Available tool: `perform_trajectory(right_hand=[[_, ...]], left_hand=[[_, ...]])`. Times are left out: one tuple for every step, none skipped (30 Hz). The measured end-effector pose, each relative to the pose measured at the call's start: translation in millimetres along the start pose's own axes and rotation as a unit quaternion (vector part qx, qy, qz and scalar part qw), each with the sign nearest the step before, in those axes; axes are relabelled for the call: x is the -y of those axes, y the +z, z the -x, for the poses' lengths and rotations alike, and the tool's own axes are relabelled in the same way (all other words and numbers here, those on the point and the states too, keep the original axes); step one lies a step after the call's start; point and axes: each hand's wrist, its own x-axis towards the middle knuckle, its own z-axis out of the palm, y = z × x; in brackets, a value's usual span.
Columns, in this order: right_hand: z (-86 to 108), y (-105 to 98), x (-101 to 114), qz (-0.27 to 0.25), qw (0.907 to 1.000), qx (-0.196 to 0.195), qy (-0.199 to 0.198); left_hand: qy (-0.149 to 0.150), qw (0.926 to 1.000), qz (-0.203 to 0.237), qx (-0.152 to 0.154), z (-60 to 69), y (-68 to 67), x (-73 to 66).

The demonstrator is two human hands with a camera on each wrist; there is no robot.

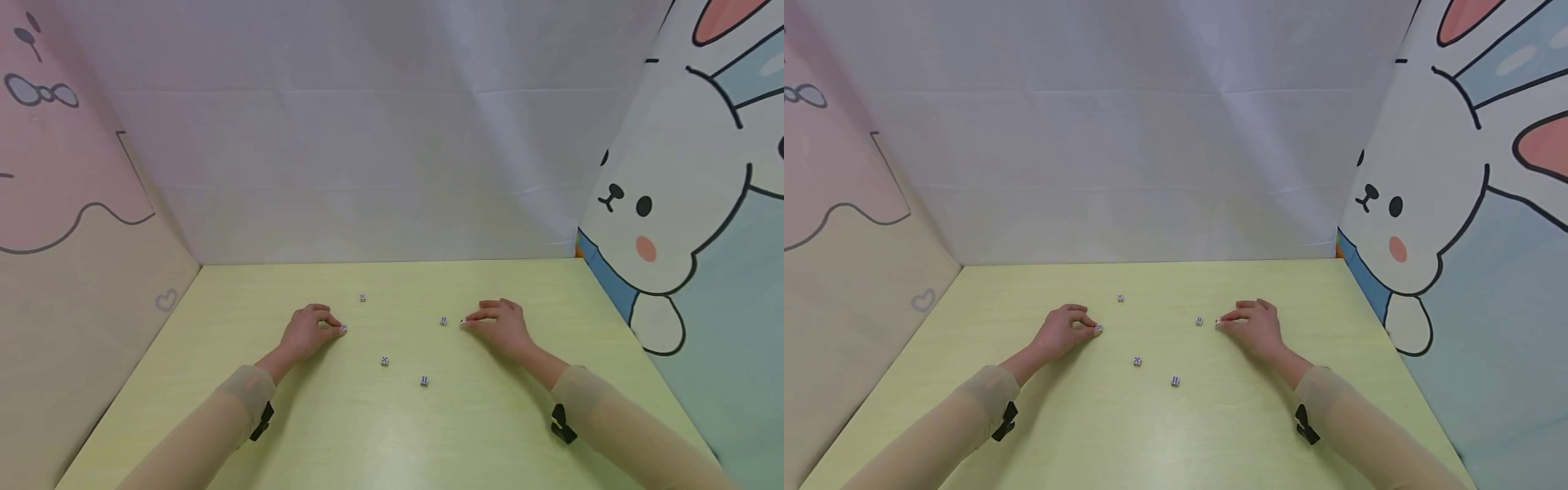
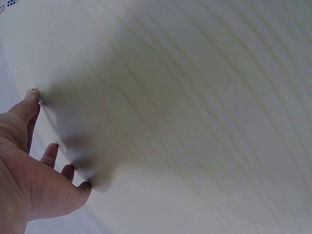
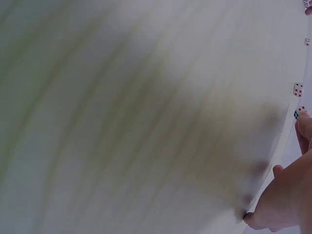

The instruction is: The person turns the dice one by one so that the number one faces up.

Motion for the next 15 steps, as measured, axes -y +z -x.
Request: perform_trajectory(right_hand=[[0.2,0.5,-0.5,0.004,1.0,0.0,-0.002],[0.3,0.9,-0.8,0.011,0.9999,0.0,-0.007],[0.4,1.2,-1.2,0.013,0.9999,0.0,-0.009],[0.5,1.4,-1.3,0.019,0.9997,-0.001,-0.014],[0.8,1.6,-1.1,0.024,0.9995,-0.001,-0.019],[1.1,1.3,-0.6,0.025,0.9994,-0.001,-0.023],[1.7,1.0,-0.1,0.025,0.9994,-0.001,-0.023],[2.3,0.7,0.4,0.025,0.9994,-0.001,-0.025],[2.8,0.4,0.9,0.025,0.9993,-0.001,-0.026],[3.4,0.1,1.1,0.026,0.9993,-0.001,-0.027],[3.9,-0.2,1.4,0.027,0.9993,0.0,-0.028],[4.2,-0.4,1.4,0.027,0.9992,-0.001,-0.028],[4.7,-0.6,1.3,0.027,0.9992,-0.001,-0.028],[5.0,-0.8,1.3,0.028,0.9991,-0.001,-0.031],[5.4,-1.1,1.5,0.03,0.999,-0.001,-0.033]], left_hand=[[0.0,1.0,0.0,0.0,0.0,0.0,0.0],[-0.001,1.0,0.001,0.0,0.0,-0.2,-0.3],[-0.001,1.0,0.001,0.001,0.0,-0.4,-0.6],[-0.002,1.0,0.001,0.001,0.2,-0.5,-0.9],[-0.002,1.0,0.001,0.001,0.2,-0.6,-1.1],[-0.003,1.0,0.002,0.002,0.5,-0.7,-1.4],[-0.003,1.0,0.001,0.002,0.7,-0.7,-1.4],[-0.004,1.0,0.001,0.003,0.7,-0.8,-1.4],[-0.004,1.0,0.0,0.003,0.9,-0.7,-1.3],[-0.004,1.0,0.0,0.004,1.0,-0.7,-1.2],[-0.005,1.0,0.0,0.004,1.0,-0.7,-1.2],[-0.006,1.0,0.001,0.004,1.0,-0.9,-1.3],[-0.006,1.0,0.001,0.004,0.9,-0.9,-1.4],[-0.007,1.0,0.002,0.004,1.0,-0.9,-1.6],[-0.007,1.0,0.003,0.004,1.1,-0.8,-1.8]])
